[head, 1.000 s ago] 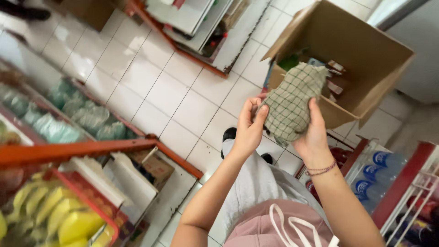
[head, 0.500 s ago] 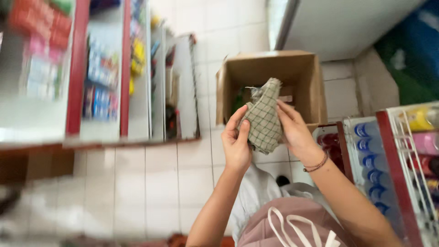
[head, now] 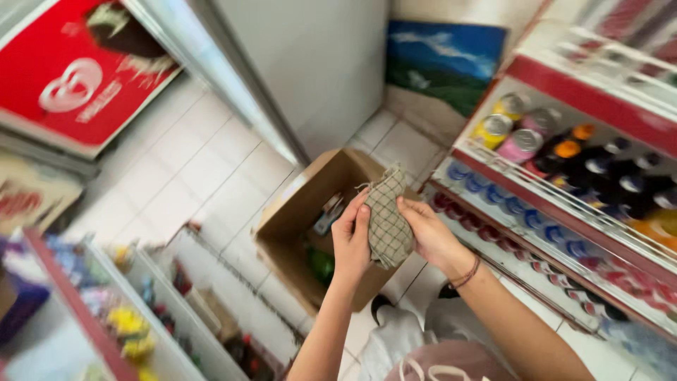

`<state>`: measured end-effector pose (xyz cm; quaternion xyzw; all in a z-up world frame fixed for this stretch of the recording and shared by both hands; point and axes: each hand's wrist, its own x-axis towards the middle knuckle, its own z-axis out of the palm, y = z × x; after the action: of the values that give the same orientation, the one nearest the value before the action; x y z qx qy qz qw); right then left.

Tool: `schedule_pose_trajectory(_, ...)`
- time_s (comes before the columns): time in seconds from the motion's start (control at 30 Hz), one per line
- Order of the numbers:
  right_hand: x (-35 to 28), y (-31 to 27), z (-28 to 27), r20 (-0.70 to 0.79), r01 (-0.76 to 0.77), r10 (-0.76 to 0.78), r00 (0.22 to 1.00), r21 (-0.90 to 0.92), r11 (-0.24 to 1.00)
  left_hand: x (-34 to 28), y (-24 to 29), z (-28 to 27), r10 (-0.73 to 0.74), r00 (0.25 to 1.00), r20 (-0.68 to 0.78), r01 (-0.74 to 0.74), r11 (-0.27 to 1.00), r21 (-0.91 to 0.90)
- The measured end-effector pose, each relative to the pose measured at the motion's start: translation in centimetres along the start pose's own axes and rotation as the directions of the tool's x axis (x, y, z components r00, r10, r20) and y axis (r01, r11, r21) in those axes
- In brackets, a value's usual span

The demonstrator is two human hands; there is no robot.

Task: The person wipes the red metal edges of a refrigerated display shelf with a cloth. They move along the shelf, wiping multiple sections and occasionally reaching into a cardboard box to adjust the cloth or retrieve a spray bottle.

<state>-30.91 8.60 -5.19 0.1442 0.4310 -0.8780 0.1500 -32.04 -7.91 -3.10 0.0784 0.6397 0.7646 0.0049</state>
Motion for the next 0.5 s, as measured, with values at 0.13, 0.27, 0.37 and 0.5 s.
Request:
schedule_pose_trajectory(0.13, -1.3, -1.0, -2.3, -0.031, 0.122, -0.120, 0.992, 0.059, 0.991, 1.0, 1.1, 3.2, 0.240, 0.919, 0.312, -0.235, 0.970, -0.056)
schedule_pose_trajectory(0.27, -2.8, -4.1, -4.4, -0.109, 0.340, -0.371, 0.922, -0.231, 0.912, 1.6, 3.2, 8.1, 0.281, 0.866, 0.413, -0.241, 0.959, -0.148)
schedule_pose_trajectory(0.37, -4.2, -7.2, -4.4, -0.170, 0.467, -0.580, 0.797, -0.436, 0.769, 3.9, 5.0, 11.4, 0.467, 0.774, 0.427, -0.496, 0.867, -0.049)
schedule_pose_trajectory(0.5, -6.7, -14.1, -3.6, -0.150, 0.491, -0.888, 0.434, -0.787, 0.373, 8.8, 8.7, 16.1, 0.596, 0.619, 0.511, -0.692, 0.722, -0.003)
